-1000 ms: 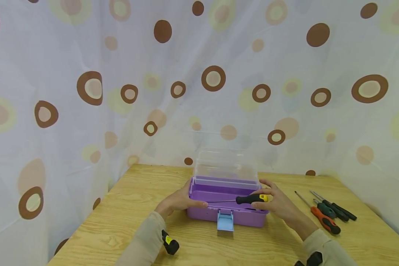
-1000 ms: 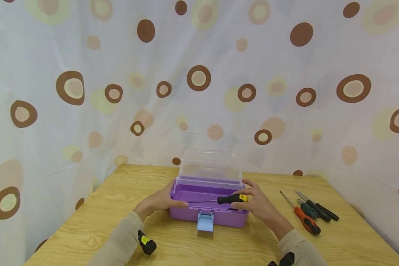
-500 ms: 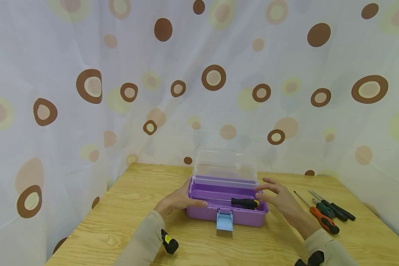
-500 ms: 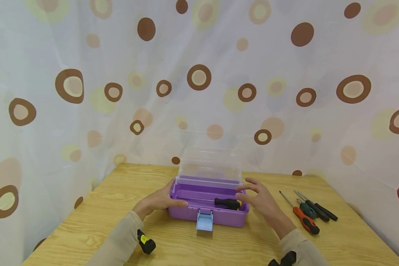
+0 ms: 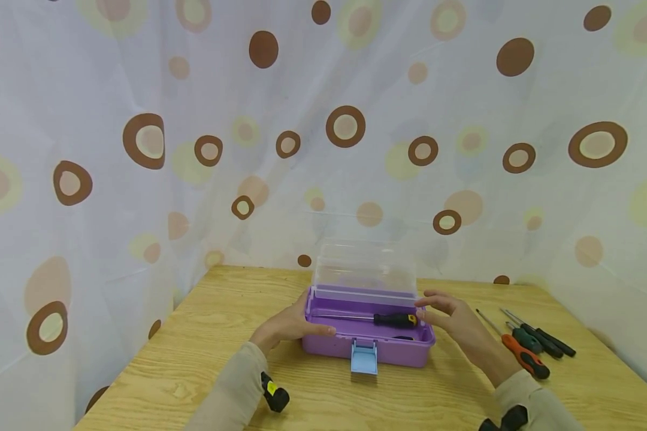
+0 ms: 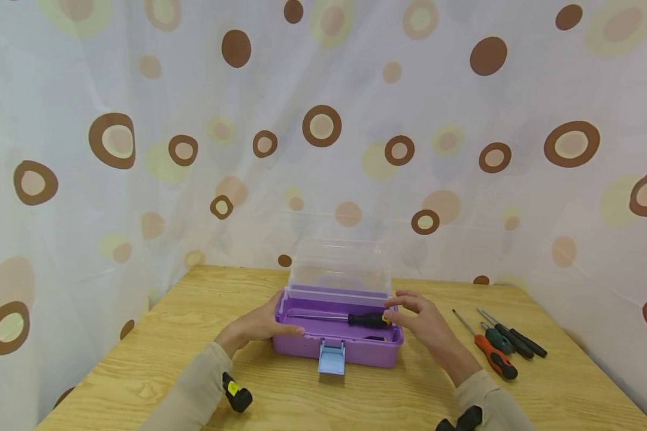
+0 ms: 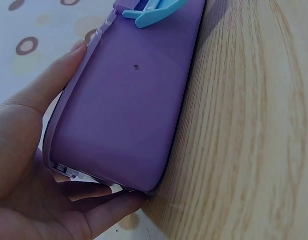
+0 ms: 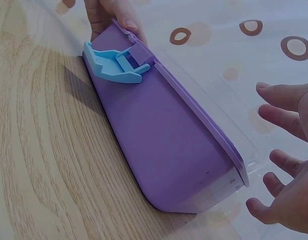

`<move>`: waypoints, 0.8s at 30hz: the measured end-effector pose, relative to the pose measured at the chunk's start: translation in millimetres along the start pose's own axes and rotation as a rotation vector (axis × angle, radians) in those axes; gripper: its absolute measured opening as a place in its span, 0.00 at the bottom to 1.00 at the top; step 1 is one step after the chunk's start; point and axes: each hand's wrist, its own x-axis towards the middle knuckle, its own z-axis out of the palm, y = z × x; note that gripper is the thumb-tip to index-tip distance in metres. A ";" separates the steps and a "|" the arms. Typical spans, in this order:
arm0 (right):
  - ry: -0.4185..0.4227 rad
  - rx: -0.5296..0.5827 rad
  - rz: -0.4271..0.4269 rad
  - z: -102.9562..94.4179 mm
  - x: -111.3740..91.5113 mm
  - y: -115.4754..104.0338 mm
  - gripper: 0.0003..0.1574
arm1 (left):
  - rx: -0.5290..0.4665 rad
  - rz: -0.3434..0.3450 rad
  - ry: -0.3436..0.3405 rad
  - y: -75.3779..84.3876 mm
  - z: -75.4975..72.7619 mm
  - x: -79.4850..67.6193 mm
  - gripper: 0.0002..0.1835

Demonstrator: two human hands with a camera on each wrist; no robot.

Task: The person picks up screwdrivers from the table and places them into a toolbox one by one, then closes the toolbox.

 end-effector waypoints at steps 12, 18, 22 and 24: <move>-0.004 0.020 0.016 0.0 -0.6 -1.4 0.27 | -0.006 -0.003 -0.001 1.0 -0.5 -0.8 0.66; -0.011 0.009 0.005 -0.4 -0.2 -2.9 0.27 | -0.007 -0.002 0.000 1.5 -1.1 -1.1 0.66; -0.022 0.003 -0.007 -1.4 -0.8 -3.1 0.27 | -0.003 -0.008 0.005 2.0 -1.6 -2.4 0.66; -0.024 -0.006 -0.010 -2.6 -2.0 -2.5 0.26 | -0.001 -0.012 0.008 2.0 -1.6 -2.9 0.66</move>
